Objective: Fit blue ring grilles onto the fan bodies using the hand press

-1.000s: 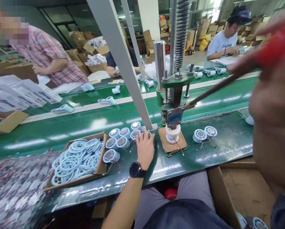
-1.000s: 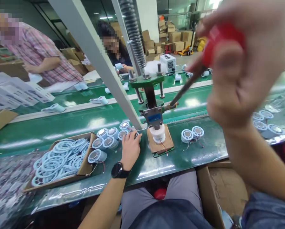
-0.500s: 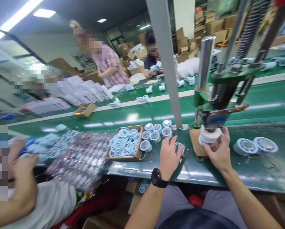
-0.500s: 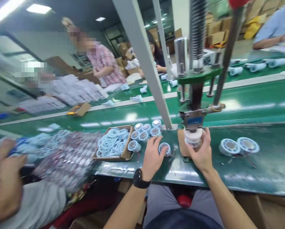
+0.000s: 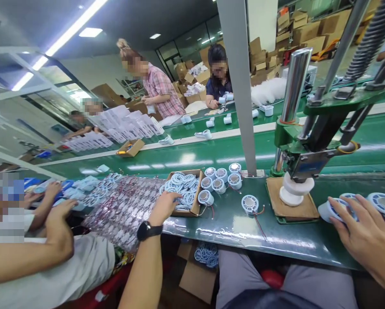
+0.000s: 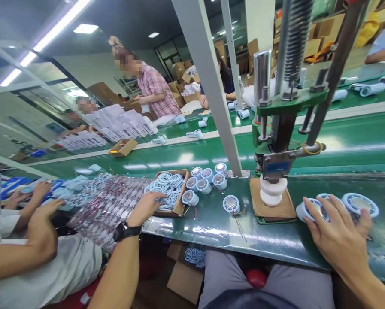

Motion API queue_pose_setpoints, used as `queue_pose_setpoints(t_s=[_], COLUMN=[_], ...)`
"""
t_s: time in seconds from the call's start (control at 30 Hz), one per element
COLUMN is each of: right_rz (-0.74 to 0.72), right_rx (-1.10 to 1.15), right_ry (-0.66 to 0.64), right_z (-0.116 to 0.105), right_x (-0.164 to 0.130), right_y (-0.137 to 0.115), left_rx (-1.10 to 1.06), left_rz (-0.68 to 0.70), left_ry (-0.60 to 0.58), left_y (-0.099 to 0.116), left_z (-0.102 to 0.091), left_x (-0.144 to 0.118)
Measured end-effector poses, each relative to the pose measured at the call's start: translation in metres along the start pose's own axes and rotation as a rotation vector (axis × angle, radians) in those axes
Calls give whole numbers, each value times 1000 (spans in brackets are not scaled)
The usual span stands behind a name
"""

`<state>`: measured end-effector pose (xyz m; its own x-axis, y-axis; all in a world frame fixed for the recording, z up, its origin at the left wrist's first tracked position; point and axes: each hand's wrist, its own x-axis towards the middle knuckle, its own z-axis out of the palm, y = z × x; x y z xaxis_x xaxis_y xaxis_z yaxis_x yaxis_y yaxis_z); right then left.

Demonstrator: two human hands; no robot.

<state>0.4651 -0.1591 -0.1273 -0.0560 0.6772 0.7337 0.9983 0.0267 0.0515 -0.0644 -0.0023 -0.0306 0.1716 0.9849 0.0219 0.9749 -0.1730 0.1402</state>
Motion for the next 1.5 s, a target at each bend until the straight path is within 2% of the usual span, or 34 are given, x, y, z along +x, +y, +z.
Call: queue_pose_setpoints(t_s=[0.07,0.13,0.23,0.3,0.33,0.4,0.43,0.5,0.53,0.6,0.67,0.83,0.93,1.07,1.2,1.27,1.37,1.5], right_rz=[-42,-42,48,53,33,4,2,-10,-23,-48,-51,35,113,227,248,250,245,238], right_rx=[-33,-51,68,281,402,581,626,666,673,679,682,718,774,802,781,774,770,762], right_ry=[-86,-124,-64,-5,-11,-117,-182,-263,-278,-281,-286,-270,-250,-217,-221,-221,-219,-214], right_z=[-6,-12,-23,-25,-22,-10,-1,17,24,30,25,0,-2,4,8,9,10,10], right_x=[-1,-1,0,4,9,21,28,39,41,38,25,-11,-21,-26,-30,-31,-32,-31], right_y=[12,13,-13,-51,-74,-121,-141,-170,-177,-181,-175,-158,-159,-164,-166,-166,-165,-165], left_rx=[-9,-20,-49,-117,-166,-353,-377,-392,-388,-390,-401,-416,-445,-550,-608,-595,-625,-699], left_rz=[24,26,1,39,91,280,330,337,320,288,279,325,329,324,469,488,392,274], left_ry=[-1,48,192,232,212,91,56,82,113,169,191,126,78,119,125,124,126,73], left_y=[-2,-3,11,40,60,104,126,158,167,172,167,150,149,170,207,221,229,228], left_z=[0,-2,-1,11,21,48,63,91,103,119,126,124,120,111,103,102,103,103], left_x=[1,0,-12,-26,-34,-47,-52,-58,-60,-66,-75,-83,-76,-77,-89,-92,-91,-91])
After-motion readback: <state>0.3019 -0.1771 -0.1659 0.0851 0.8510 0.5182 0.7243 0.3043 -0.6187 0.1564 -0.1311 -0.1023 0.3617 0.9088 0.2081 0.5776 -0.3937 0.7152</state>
